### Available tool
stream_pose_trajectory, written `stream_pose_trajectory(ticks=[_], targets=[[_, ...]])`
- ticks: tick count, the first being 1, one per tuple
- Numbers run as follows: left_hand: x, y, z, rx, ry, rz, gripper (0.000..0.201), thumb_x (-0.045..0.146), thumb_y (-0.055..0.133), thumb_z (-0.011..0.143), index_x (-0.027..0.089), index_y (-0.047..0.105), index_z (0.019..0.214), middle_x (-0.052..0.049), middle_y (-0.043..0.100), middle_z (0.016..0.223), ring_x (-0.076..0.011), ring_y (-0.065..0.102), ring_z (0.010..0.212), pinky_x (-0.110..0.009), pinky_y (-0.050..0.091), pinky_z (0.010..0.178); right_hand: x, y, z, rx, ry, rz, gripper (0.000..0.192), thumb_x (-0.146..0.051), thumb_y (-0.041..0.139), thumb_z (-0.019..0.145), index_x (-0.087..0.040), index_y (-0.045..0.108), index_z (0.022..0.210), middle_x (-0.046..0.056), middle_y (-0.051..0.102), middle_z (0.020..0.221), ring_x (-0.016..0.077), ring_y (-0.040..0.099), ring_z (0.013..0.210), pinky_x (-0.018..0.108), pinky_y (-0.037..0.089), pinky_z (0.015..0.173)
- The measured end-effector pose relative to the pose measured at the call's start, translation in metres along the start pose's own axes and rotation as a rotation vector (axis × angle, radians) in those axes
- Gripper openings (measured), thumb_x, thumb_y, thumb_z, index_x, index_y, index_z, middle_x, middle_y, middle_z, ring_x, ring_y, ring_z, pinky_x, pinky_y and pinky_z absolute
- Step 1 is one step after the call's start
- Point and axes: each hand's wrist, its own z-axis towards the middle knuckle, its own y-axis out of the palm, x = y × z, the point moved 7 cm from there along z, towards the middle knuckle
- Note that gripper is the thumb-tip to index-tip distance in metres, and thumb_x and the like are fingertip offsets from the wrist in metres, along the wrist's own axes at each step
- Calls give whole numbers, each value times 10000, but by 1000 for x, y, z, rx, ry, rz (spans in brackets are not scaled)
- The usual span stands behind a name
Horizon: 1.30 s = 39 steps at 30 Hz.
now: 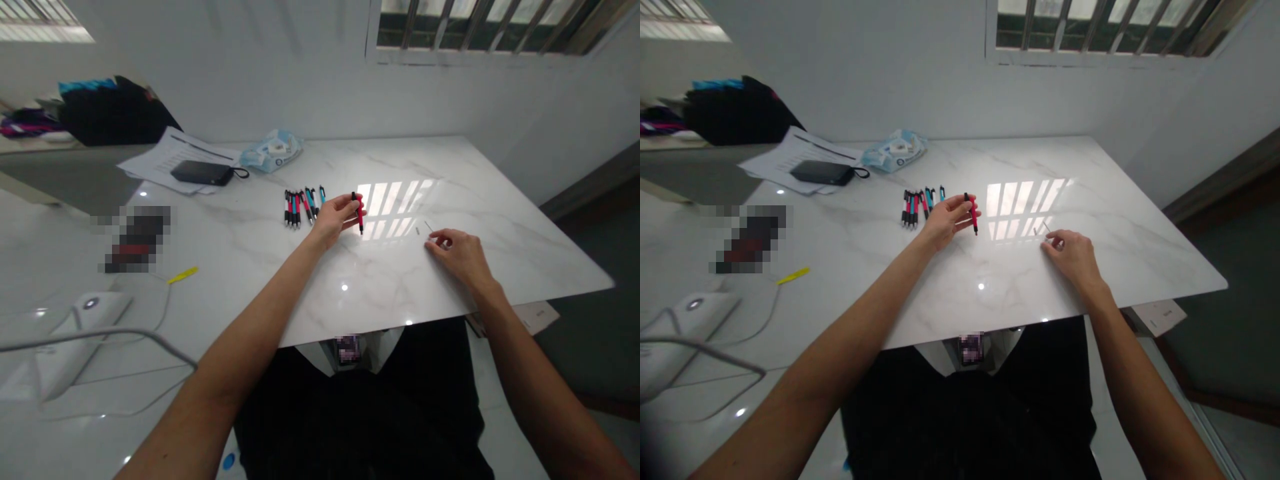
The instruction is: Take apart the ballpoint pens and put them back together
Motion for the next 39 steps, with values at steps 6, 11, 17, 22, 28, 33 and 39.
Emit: stream_pose_trajectory(ticks=[6, 11, 17, 22, 28, 33, 39], targets=[[-3, 1, 2, -1, 23, -38, 293, 231, 915, 840, 178, 771, 1091, -83, 821, 1083, -174, 786, 973, -412, 621, 1041, -17, -3, 14, 107, -10, 202, 256, -424, 696, 952, -229, 860, 984, 102, 855, 988, 286, 755, 836, 484, 611, 901], [-6, -1, 2, 8, 10, 1, 348, 242, 948, 800, 170, 764, 1086, -98, 838, 1083, -166, 788, 921, -405, 625, 1014, -56, 12, 47, 84, -56, 647, 286, -446, 799, 893, -224, 819, 1072, 67, 847, 949, 265, 812, 874, 450, 653, 860], [-4, -1, 0, 3, 19, 99, 418, 290, 983, 745, 154, 780, 1084, -106, 846, 1054, -178, 792, 903, -411, 630, 1002, -105, 39, 85, 21, -148, 776, 210, -431, 845, 858, -238, 817, 936, 39, 824, 888, 227, 783, 842, 432, 654, 882], [-1, 3, -1, -42, 71, 141, 434, 320, 992, 703, 140, 808, 1053, -110, 844, 1022, -201, 796, 910, -404, 630, 973, -114, 57, 83, 1, -207, 782, 165, -368, 768, 919, -276, 880, 998, 44, 844, 1022, 235, 779, 981, 445, 633, 960], [-1, 6, -2, -71, 104, 222, 368, 302, 964, 709, 141, 822, 1009, -98, 838, 969, -196, 777, 896, -407, 618, 966, -103, 70, 76, -85, -116, 869, 237, -405, 836, 846, -250, 846, 1025, 52, 816, 1016, 231, 774, 940, 449, 653, 926], [-1, 8, -3, -95, 121, 241, 355, 293, 957, 708, 139, 825, 999, -87, 830, 960, -196, 772, 901, -409, 604, 979, -108, 74, 73, -176, -83, 974, 451, -517, 960, 705, -236, 769, 1002, 46, 812, 987, 245, 794, 940, 460, 678, 919], [1, 6, -2, -73, 127, 262, 362, 317, 957, 716, 138, 817, 998, -85, 820, 929, -181, 757, 866, -377, 605, 923, -102, 65, 75, -56, -9, 973, 419, -497, 949, 714, -256, 720, 968, 47, 807, 988, 256, 800, 981, 455, 684, 922]])
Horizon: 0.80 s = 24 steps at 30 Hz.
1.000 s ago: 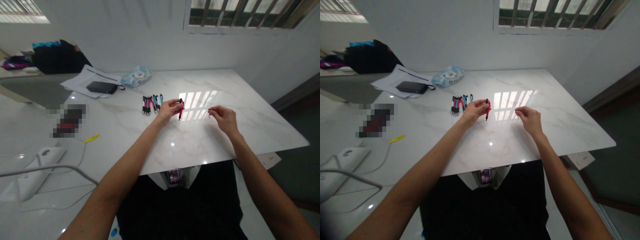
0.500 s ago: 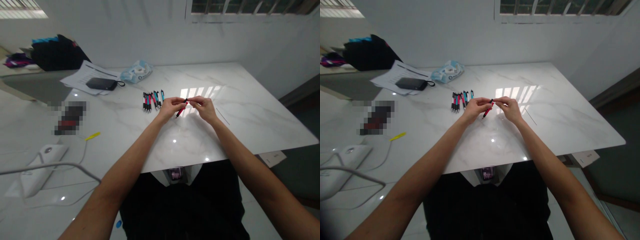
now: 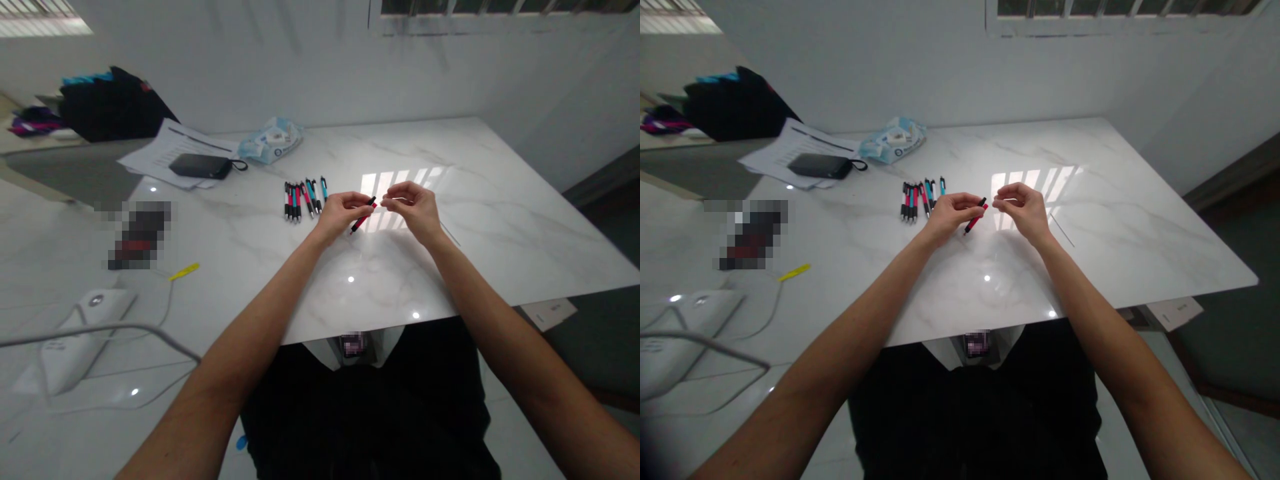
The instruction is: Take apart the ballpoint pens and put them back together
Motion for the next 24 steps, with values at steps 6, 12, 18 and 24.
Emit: stream_pose_trajectory(ticks=[6, 12, 18, 24], targets=[[0, 6, -2, -35, 32, 11, 347, 317, 956, 706, 143, 821, 975, -79, 823, 937, -179, 753, 856, -374, 602, 904, -4, 6, -5, -80, 3, 7, 331, -451, 931, 733, -248, 718, 884, 48, 819, 927, 246, 796, 919, 461, 683, 925], [0, 2, -1, -4, 20, -7, 365, 314, 956, 719, 138, 814, 1005, -97, 831, 973, -194, 771, 888, -388, 611, 938, -11, 6, -7, -149, -83, -71, 242, -416, 852, 852, -234, 790, 999, 67, 844, 1015, 242, 811, 934, 456, 685, 919], [-2, -2, 3, 35, 0, -62, 397, 314, 963, 720, 141, 798, 1037, -88, 838, 993, -179, 779, 904, -367, 617, 943, -15, -67, -15, 30, -126, -605, 270, -419, 796, 914, -225, 835, 1099, 95, 840, 1082, 265, 797, 925, 483, 670, 898], [0, 0, 3, 38, 6, -90, 341, 273, 943, 753, 141, 789, 1026, -98, 834, 1007, -173, 780, 894, -369, 619, 943, 16, -165, -63, 87, 95, -951, 336, -468, 817, 871, -199, 866, 1066, 145, 832, 1057, 304, 764, 873, 503, 622, 914]])
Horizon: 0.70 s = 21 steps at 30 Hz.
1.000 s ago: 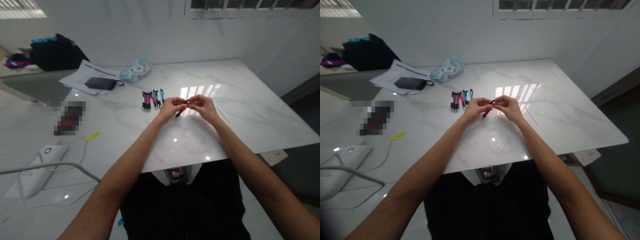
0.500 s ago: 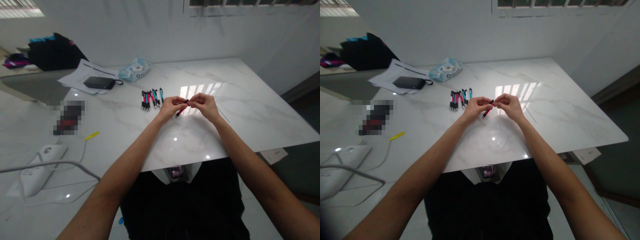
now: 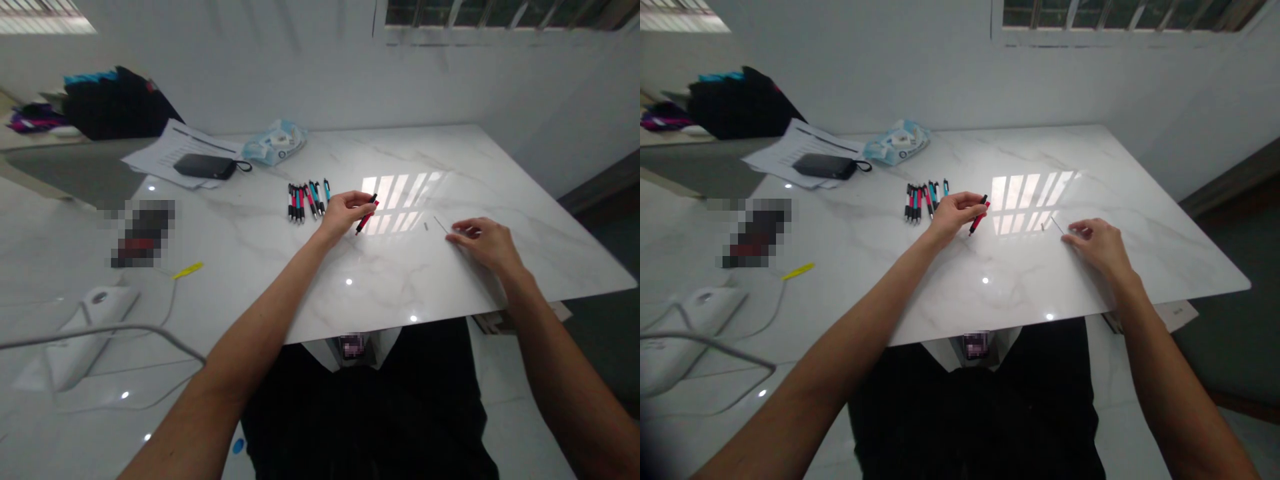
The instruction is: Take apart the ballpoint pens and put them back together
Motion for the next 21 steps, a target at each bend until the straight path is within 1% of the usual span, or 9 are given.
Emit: stream_pose_trajectory(ticks=[2, 4, 7, 9, 12, 15, 17, 18, 21], targets=[[0, -1, 1, 15, 6, -3, 332, 273, 943, 756, 143, 785, 1018, -98, 833, 1006, -172, 778, 890, -369, 621, 941, 18, -6, -8, 16, 27, -33, 251, -415, 768, 909, -198, 866, 988, 155, 833, 1010, 323, 770, 894, 493, 600, 941], [0, -4, 1, 36, 5, -3, 336, 278, 950, 749, 147, 784, 1010, -95, 833, 1002, -168, 773, 887, -364, 619, 939, 24, -8, -10, 24, 26, -75, 212, -376, 729, 920, -201, 848, 926, 154, 834, 987, 340, 772, 917, 494, 584, 958], [-1, -7, 3, 56, -1, -9, 358, 295, 967, 728, 148, 788, 1001, -97, 835, 1017, -160, 766, 880, -356, 614, 936, 17, -5, -2, 26, 3, -132, 190, -346, 688, 919, -209, 819, 918, 143, 830, 979, 336, 756, 911, 490, 578, 936], [-1, -8, 3, 56, -9, -9, 385, 314, 980, 711, 147, 792, 1003, -101, 837, 1035, -160, 764, 881, -355, 613, 938, 6, -3, 8, 54, -15, -101, 198, -347, 667, 933, -210, 810, 949, 138, 825, 971, 315, 741, 889, 475, 574, 911], [-3, -10, 3, 62, -33, -13, 432, 334, 997, 686, 148, 794, 1019, -95, 837, 1016, -168, 769, 876, -365, 618, 938, -25, 0, 32, 69, -102, 109, 247, -388, 680, 944, -204, 820, 1031, 113, 815, 960, 269, 717, 854, 438, 565, 863], [-4, -10, 1, 65, -57, -50, 505, 336, 999, 693, 155, 793, 1117, -82, 836, 987, -180, 781, 889, -393, 624, 969, -68, 11, 65, -34, -218, 439, 332, -429, 717, 939, -198, 833, 1149, 62, 768, 870, 195, 647, 738, 373, 536, 744], [-5, -10, -1, 66, -76, -86, 531, 325, 1000, 697, 152, 789, 1152, -82, 837, 991, -182, 787, 892, -409, 627, 991, -93, 24, 87, -101, -228, 661, 336, -462, 769, 918, -194, 839, 1108, 40, 729, 810, 160, 601, 689, 340, 516, 680], [-7, -9, -2, 66, -88, -102, 523, 318, 1003, 694, 147, 789, 1140, -86, 838, 1000, -179, 788, 887, -411, 628, 996, -104, 32, 95, -132, -220, 766, 340, -480, 812, 889, -196, 836, 1074, 39, 732, 819, 152, 611, 698, 328, 521, 678], [-12, -7, -5, 44, -136, -121, 481, 312, 1022, 668, 132, 793, 1051, -94, 837, 1011, -172, 788, 866, -401, 630, 987, -123, 67, 104, -237, -133, 1025, 416, -531, 939, 764, -212, 809, 998, 46, 781, 892, 158, 706, 784, 300, 565, 720]])
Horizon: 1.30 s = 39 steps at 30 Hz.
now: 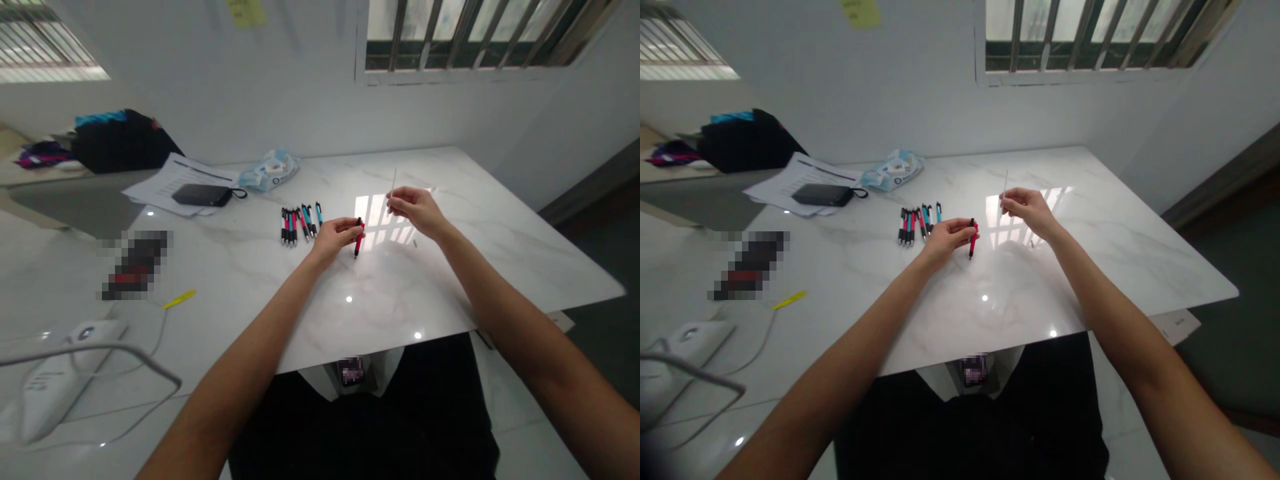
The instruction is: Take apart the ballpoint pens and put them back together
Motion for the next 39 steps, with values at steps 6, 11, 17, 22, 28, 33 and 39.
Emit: stream_pose_trajectory(ticks=[6, 11, 17, 22, 28, 33, 39], targets=[[-13, 7, -5, -45, -94, 10, 514, 338, 1046, 597, 125, 801, 997, -86, 833, 961, -159, 773, 823, -332, 614, 887, 35, 31, -18, -52, 140, 177, 484, -515, 1016, 682, -217, 788, 988, 49, 825, 877, 189, 781, 839, 302, 590, 761], [-14, 9, -6, -63, -108, 51, 486, 339, 1034, 602, 127, 817, 981, -85, 832, 941, -152, 759, 810, -286, 580, 807, 18, 35, -23, -50, 68, 181, 449, -503, 997, 717, -219, 772, 983, 46, 828, 877, 200, 789, 849, 324, 595, 772], [-12, 7, -5, -62, -83, 92, 481, 347, 1018, 624, 124, 830, 1006, -101, 836, 987, -164, 755, 842, -311, 590, 842, 11, 50, -27, -110, 54, 124, 472, -550, 996, 696, -212, 752, 919, 43, 805, 843, 208, 777, 824, 350, 606, 766], [-7, 8, -4, -67, -36, 24, 477, 351, 1025, 625, 147, 808, 998, -70, 827, 1005, -160, 763, 880, -342, 611, 926, -1, 50, -30, -209, -24, -169, 417, -558, 962, 766, -228, 836, 988, 66, 816, 959, 226, 747, 870, 398, 603, 826], [8, 2, 0, -30, 31, -47, 364, 289, 953, 767, 186, 775, 1067, -48, 811, 1046, -160, 783, 953, -382, 614, 1042, 9, -51, -23, -6, 127, -843, 383, -528, 1034, 682, -249, 785, 769, 62, 718, 744, 291, 729, 886, 437, 584, 806], [12, -2, 1, 11, 46, -64, 332, 245, 935, 791, 187, 769, 1072, -41, 809, 1027, -152, 779, 946, -380, 617, 1053, 42, -83, -34, -215, 418, -1020, 452, -584, 1046, 601, -267, 725, 579, 24, 614, 496, 262, 702, 623, 422, 579, 640], [8, 1, 4, -30, 43, -82, 339, 244, 942, 781, 181, 763, 1062, -44, 803, 1023, -150, 780, 925, -393, 618, 1053, 40, -58, -40, -254, 526, -942, 213, -231, 1002, 644, -243, 791, 615, 38, 693, 563, 231, 687, 567, 409, 581, 611]])
